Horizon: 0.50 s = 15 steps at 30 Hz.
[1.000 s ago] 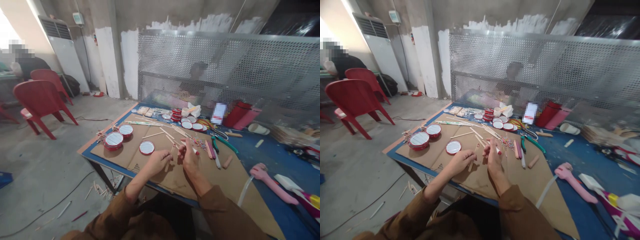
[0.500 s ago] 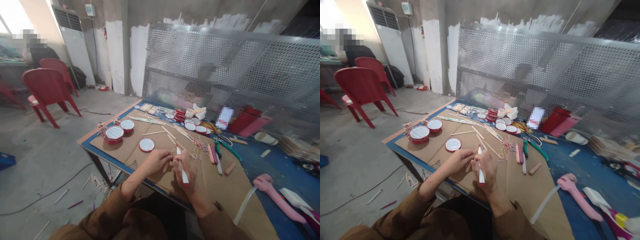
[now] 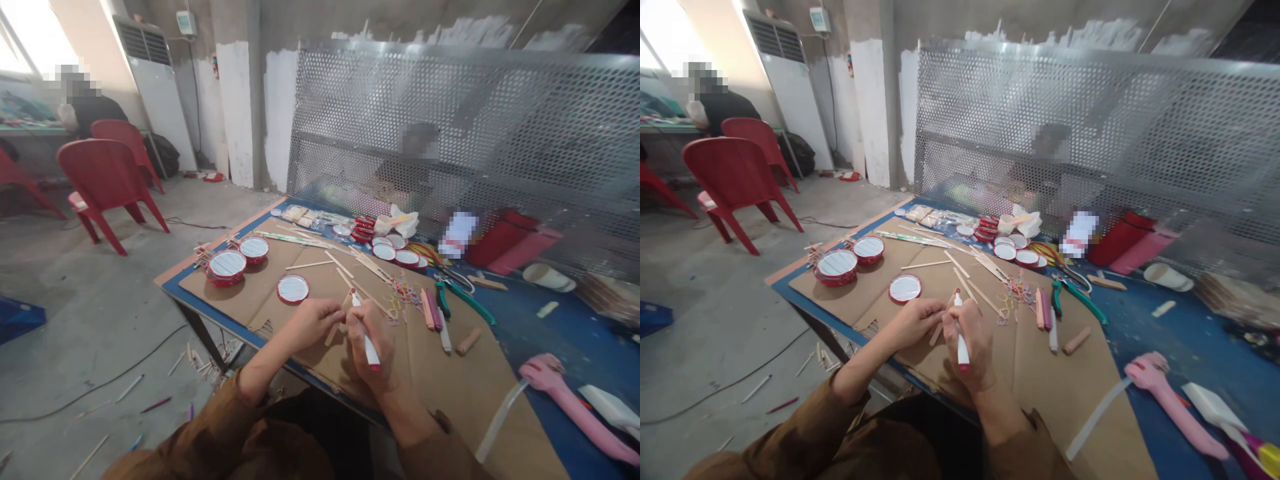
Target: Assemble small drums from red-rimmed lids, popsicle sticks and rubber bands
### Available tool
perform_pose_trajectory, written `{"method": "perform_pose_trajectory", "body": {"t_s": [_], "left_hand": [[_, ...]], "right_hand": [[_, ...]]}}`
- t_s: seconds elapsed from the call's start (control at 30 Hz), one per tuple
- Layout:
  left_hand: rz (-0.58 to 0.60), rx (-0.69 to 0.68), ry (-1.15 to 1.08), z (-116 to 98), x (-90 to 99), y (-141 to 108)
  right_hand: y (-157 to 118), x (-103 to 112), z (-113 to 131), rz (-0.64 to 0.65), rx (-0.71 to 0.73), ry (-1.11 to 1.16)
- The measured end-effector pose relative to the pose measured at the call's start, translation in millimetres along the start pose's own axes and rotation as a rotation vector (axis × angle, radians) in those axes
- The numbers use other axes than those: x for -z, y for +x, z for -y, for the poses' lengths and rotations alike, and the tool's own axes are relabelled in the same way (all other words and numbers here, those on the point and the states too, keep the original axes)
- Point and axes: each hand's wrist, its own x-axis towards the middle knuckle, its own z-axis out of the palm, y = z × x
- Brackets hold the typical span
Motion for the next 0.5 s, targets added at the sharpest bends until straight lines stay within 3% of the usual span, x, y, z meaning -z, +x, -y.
{"method": "perform_pose_trajectory", "body": {"t_s": [0.5], "left_hand": [[0.000,0.006,-0.028,1.1,-0.1,-0.7]], "right_hand": [[-0.6,0.8,0.1,0.008,-0.020,-0.024]]}}
